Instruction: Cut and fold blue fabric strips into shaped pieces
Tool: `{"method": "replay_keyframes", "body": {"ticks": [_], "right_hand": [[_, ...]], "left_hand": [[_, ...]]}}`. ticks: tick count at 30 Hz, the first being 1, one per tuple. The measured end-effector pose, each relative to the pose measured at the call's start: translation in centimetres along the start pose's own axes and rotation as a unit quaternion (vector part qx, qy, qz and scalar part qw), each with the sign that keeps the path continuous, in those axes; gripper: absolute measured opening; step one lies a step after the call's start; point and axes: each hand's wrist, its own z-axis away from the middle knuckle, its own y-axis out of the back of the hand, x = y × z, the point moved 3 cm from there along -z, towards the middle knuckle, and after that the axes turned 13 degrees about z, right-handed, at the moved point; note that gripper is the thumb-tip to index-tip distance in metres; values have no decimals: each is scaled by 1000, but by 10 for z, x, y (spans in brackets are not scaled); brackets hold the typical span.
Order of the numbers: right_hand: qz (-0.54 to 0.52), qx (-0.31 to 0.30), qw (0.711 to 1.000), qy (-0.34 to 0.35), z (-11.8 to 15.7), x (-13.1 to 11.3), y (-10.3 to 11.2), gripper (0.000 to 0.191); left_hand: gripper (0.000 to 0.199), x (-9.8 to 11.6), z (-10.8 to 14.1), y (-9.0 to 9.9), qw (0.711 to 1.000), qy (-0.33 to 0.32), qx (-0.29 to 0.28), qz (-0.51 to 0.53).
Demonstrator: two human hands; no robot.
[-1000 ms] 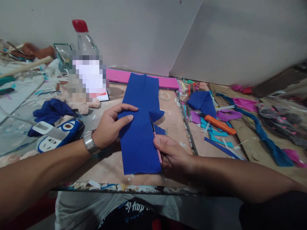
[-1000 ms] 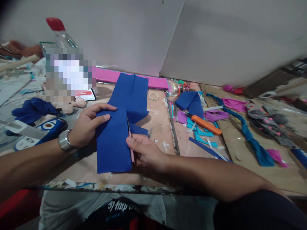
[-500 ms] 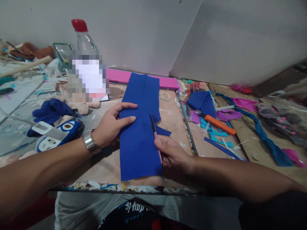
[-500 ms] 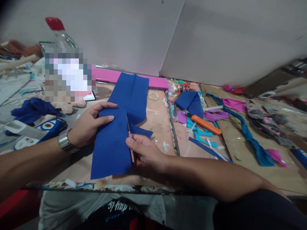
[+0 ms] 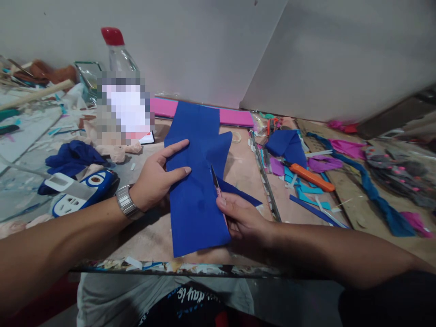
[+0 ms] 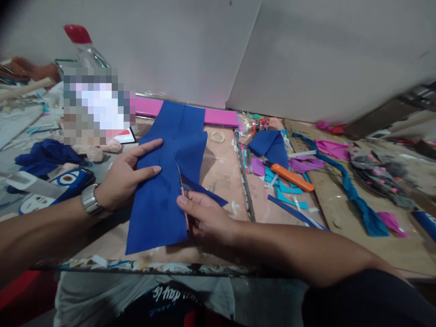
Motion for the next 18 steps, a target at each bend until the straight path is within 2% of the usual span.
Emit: {"method": "replay_keyframes", "body": {"ticks": [4, 8, 13, 18], "right_hand": [[-4, -2, 1000, 11, 1, -2, -3, 37], [51, 13, 999, 0, -1, -1, 3, 45], [47, 9, 999, 0, -5, 0, 9, 47], [52, 82, 995, 5, -7, 6, 16, 51]], "left_hand": [[75, 5, 1, -2, 999, -27, -4, -38], [75, 9, 0, -3, 995, -47, 4, -86], [79, 9, 0, -1, 997, -37, 18, -72], [79, 12, -1, 1, 997, -39, 35, -59]]}}
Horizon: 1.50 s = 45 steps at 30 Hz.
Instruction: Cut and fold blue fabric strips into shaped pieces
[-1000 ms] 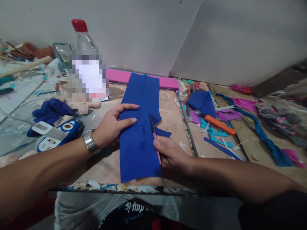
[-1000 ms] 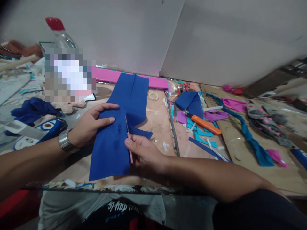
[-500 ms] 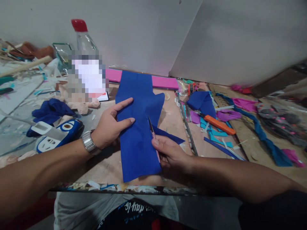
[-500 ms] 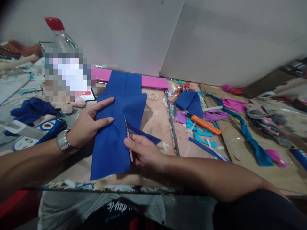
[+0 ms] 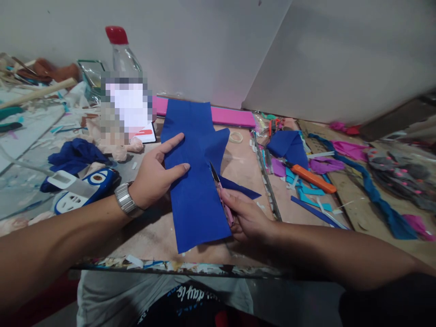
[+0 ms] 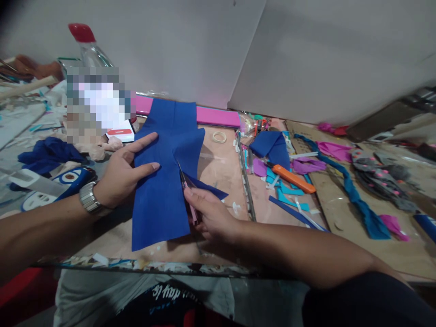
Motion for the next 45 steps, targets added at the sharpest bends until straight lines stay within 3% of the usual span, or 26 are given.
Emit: {"method": "replay_keyframes", "body": {"ticks": [5, 12, 20, 40, 45], "right_hand": [[12, 12, 1000, -3, 2, 0, 0, 52], [-25, -37, 998, 37, 4, -12, -10, 54], [8, -44, 998, 43, 3, -13, -9, 52], [-21, -9, 1000, 16, 4, -6, -8, 49], [-23, -39, 999, 19, 7, -11, -10, 51]], "left_hand": [[80, 2, 0, -1, 1000, 4, 3, -1], [81, 1, 0, 0, 1000, 4, -4, -8], [77, 3, 0, 0, 1000, 8, 3, 0], [78, 2, 0, -1, 1000, 14, -6, 7], [78, 0, 1, -1, 1000, 5, -17, -7]]}}
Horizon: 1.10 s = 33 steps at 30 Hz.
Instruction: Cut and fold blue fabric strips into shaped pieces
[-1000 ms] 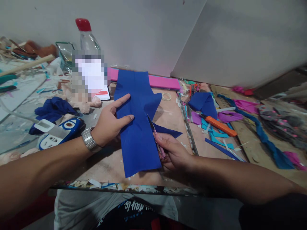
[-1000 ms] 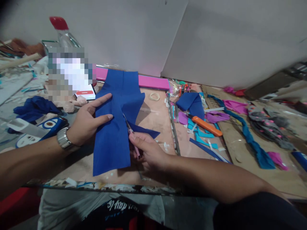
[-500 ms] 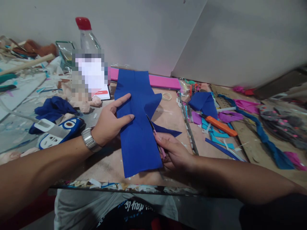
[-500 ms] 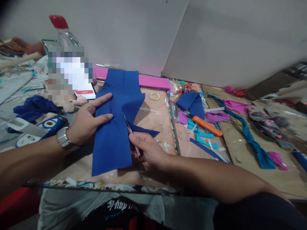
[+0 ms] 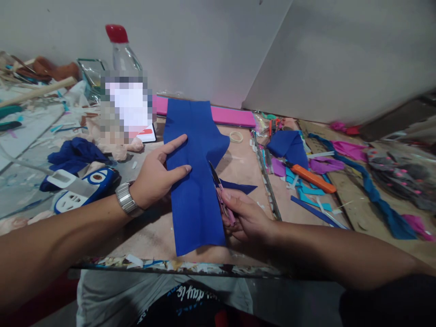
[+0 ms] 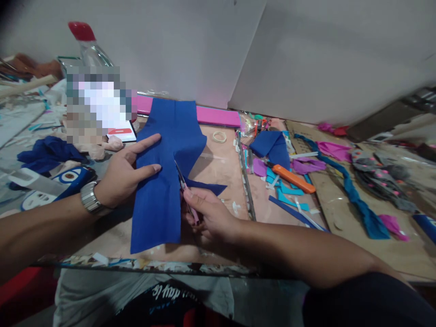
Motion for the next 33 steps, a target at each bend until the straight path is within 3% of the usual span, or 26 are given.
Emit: {"method": "replay_keyframes", "body": {"ticks": [12, 33], "right_hand": [[16, 1, 1000, 23, -2, 3, 3, 52], [-7, -1, 1000, 24, -3, 4, 3, 49]], "left_hand": [[73, 8, -3, 0, 1000, -10, 26, 8], [77, 4, -2, 1, 999, -28, 7, -13]]}}
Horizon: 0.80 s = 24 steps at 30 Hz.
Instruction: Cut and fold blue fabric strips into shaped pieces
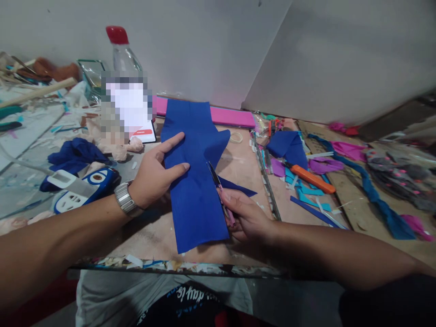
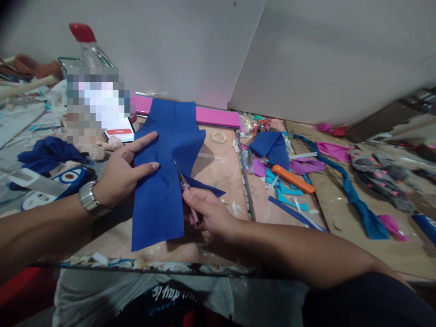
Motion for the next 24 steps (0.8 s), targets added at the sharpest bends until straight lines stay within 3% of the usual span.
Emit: {"method": "replay_keyframes", "body": {"ticks": [13, 24], "right_hand": [[7, 8, 1000, -11, -2, 2, 4, 48], [31, 55, 998, -6, -1, 0, 6, 50]], "left_hand": [[75, 1, -1, 2, 1000, -20, 5, 14], [76, 0, -3, 3, 999, -28, 19, 23]]}}
